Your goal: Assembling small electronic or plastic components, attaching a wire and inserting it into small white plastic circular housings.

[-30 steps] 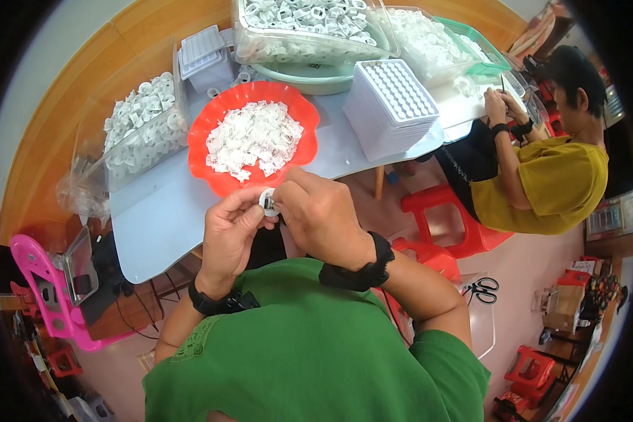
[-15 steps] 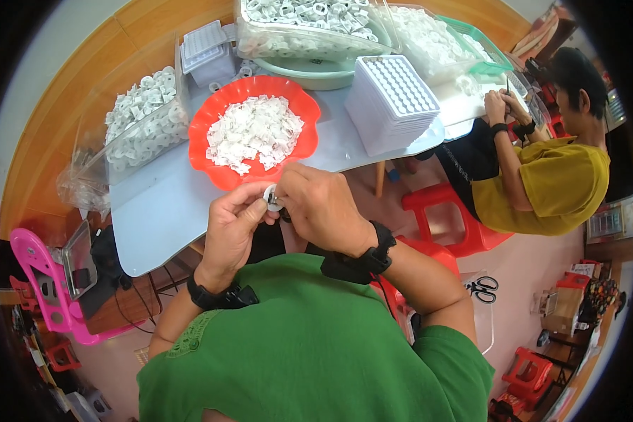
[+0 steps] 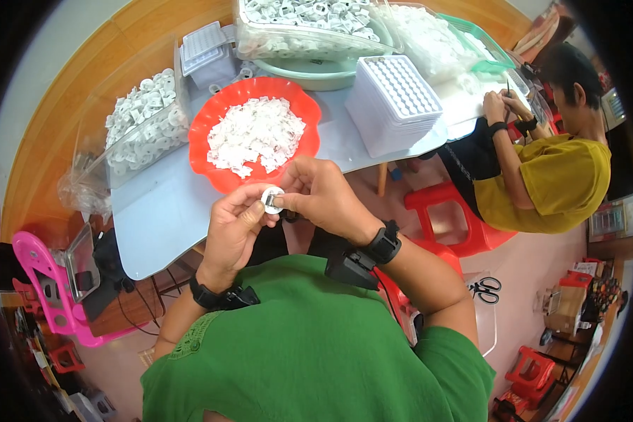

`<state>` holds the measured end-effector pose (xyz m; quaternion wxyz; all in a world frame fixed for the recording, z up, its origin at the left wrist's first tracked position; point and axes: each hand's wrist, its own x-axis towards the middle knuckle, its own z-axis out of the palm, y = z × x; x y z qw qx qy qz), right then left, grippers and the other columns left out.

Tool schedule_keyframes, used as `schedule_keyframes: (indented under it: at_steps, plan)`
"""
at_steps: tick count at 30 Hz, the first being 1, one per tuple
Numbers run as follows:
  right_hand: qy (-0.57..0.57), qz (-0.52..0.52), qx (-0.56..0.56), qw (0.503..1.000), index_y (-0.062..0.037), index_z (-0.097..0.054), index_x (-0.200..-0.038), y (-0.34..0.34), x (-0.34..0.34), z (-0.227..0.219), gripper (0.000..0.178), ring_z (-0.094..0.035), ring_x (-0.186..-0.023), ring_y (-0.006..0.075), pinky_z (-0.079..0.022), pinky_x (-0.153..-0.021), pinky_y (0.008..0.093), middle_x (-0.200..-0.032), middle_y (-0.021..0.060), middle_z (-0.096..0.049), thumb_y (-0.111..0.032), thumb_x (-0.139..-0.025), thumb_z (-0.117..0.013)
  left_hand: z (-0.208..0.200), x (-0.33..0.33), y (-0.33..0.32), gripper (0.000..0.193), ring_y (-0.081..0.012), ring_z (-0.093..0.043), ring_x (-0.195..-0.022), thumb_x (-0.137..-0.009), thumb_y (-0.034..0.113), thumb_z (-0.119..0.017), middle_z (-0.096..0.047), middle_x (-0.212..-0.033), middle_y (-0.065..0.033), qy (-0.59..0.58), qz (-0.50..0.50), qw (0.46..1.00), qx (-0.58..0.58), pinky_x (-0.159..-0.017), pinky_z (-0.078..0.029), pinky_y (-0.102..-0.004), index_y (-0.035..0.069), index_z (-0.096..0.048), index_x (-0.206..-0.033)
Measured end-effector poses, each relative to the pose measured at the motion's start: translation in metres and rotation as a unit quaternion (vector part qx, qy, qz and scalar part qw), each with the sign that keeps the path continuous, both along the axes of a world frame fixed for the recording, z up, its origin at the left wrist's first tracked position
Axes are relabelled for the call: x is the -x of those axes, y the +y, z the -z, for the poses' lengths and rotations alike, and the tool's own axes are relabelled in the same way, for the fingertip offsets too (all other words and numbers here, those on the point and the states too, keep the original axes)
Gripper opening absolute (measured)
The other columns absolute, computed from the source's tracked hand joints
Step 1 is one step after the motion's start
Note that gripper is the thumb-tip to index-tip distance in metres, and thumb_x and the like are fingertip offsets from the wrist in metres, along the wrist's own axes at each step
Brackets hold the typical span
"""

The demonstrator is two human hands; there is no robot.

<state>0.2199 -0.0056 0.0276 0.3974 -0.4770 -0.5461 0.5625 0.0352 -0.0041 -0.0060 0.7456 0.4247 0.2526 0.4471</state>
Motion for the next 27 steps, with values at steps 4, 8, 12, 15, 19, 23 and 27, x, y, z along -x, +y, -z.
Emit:
schedule_keyframes:
  at_steps: [4,8,12,15,19,23,27]
  plan:
    - [0.021,0.014,0.021,0.999,-0.0003,-0.056,-0.084,0.0,0.003,-0.002,0.015,-0.055,-0.059,0.0042,-0.042,-0.048,0.0202,-0.067,0.0006,-0.06,-0.007,-0.082,-0.07,0.001,-0.001,0.002,0.025,-0.0111,-0.058,-0.081,-0.093,0.005,-0.055,-0.063,-0.1,-0.0072,0.0,-0.004,1.0,-0.003,-0.074,-0.049,-0.0243,-0.004,-0.057,-0.116]
    - [-0.019,0.038,-0.103,0.994,-0.0011,-0.056,-0.085,-0.006,0.006,0.004,0.015,-0.057,-0.058,0.0099,-0.044,-0.048,0.0244,-0.072,0.004,-0.06,-0.003,-0.078,-0.069,-0.008,0.001,0.001,0.026,-0.0112,-0.058,-0.082,-0.091,0.005,-0.058,-0.063,-0.1,-0.0076,0.007,-0.005,0.999,-0.031,-0.074,-0.049,-0.024,-0.003,-0.056,-0.116]
    - [-0.227,0.072,-0.473,0.849,-0.0015,-0.056,-0.085,-0.006,0.013,-0.004,0.02,-0.059,-0.062,0.0215,-0.046,-0.05,0.0302,-0.08,0.0094,-0.058,0.002,-0.069,-0.068,-0.021,-0.005,-0.004,0.029,-0.0105,-0.058,-0.084,-0.089,0.001,-0.058,-0.062,-0.101,-0.0063,-0.013,-0.03,0.998,-0.06,-0.074,-0.048,-0.0239,-0.003,-0.054,-0.118]
    - [-0.245,0.066,-0.547,0.798,-0.0006,-0.056,-0.083,-0.007,0.016,-0.005,0.021,-0.058,-0.063,0.0247,-0.047,-0.051,0.032,-0.081,0.0104,-0.056,0.004,-0.065,-0.066,-0.017,0.0,-0.004,0.028,-0.0084,-0.056,-0.088,-0.088,-0.003,-0.058,-0.059,-0.096,-0.0024,0.01,-0.013,0.998,-0.064,-0.078,-0.047,-0.0236,-0.004,-0.055,-0.115]
    - [-0.289,0.047,-0.54,0.789,0.0005,-0.056,-0.082,-0.011,0.015,-0.007,0.019,-0.058,-0.062,0.024,-0.047,-0.05,0.0319,-0.081,0.0105,-0.056,0.006,-0.065,-0.064,-0.012,-0.003,-0.006,0.028,-0.0078,-0.055,-0.089,-0.087,-0.004,-0.06,-0.056,-0.093,0.0,0.005,-0.044,0.994,-0.099,-0.078,-0.046,-0.0229,-0.004,-0.057,-0.115]
    - [-0.273,0.063,-0.52,0.807,0.0016,-0.055,-0.082,-0.011,0.021,-0.002,0.018,-0.058,-0.06,0.0241,-0.047,-0.049,0.0321,-0.079,0.0109,-0.056,0.007,-0.067,-0.064,-0.012,-0.002,-0.005,0.026,-0.0077,-0.054,-0.081,-0.085,-0.002,-0.063,-0.057,-0.093,-0.0021,0.06,-0.075,0.987,-0.131,-0.071,-0.046,-0.0226,-0.001,-0.062,-0.111]
    - [-0.269,0.073,-0.51,0.814,0.0018,-0.055,-0.083,-0.01,0.024,0.001,0.018,-0.058,-0.059,0.0246,-0.047,-0.049,0.0322,-0.079,0.0111,-0.055,0.007,-0.068,-0.063,-0.011,0.0,-0.004,0.024,-0.0065,-0.052,-0.076,-0.084,0.001,-0.066,-0.055,-0.086,-0.002,0.106,-0.095,0.981,-0.134,-0.066,-0.043,-0.022,-0.001,-0.065,-0.107]
